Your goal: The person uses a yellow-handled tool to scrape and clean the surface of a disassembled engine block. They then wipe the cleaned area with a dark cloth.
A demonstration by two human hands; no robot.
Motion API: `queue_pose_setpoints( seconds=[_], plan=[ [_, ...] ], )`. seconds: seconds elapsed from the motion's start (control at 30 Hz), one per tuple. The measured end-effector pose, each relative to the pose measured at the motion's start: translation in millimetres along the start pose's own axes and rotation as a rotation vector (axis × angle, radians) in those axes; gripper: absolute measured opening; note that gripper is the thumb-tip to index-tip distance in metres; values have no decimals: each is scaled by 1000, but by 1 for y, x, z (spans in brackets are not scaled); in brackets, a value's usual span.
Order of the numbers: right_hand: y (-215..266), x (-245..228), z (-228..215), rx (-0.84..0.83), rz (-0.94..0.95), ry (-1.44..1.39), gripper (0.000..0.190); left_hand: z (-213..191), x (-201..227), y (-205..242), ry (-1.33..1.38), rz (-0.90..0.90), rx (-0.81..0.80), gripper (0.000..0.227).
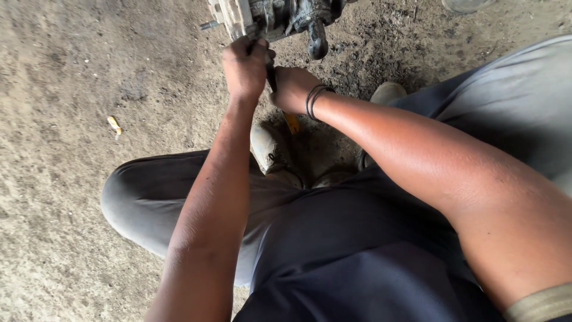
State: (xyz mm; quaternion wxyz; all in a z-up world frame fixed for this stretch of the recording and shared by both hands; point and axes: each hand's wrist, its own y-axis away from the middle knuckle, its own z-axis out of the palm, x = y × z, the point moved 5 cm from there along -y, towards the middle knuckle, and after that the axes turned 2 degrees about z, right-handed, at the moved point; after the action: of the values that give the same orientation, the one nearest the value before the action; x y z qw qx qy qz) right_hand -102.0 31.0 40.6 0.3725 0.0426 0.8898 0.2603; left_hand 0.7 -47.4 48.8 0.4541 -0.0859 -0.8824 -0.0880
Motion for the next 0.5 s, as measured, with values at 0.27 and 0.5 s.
queue_pose_setpoints(
  seconds=[0.27,0.5],
  plan=[
    [15,-35,-27,-27,-17,52,34,-38,14,-12,28,139,189,18],
    [37,-67,-61,42,-57,139,33,-75,42,-16,-18,401,294,19]
  ],
)
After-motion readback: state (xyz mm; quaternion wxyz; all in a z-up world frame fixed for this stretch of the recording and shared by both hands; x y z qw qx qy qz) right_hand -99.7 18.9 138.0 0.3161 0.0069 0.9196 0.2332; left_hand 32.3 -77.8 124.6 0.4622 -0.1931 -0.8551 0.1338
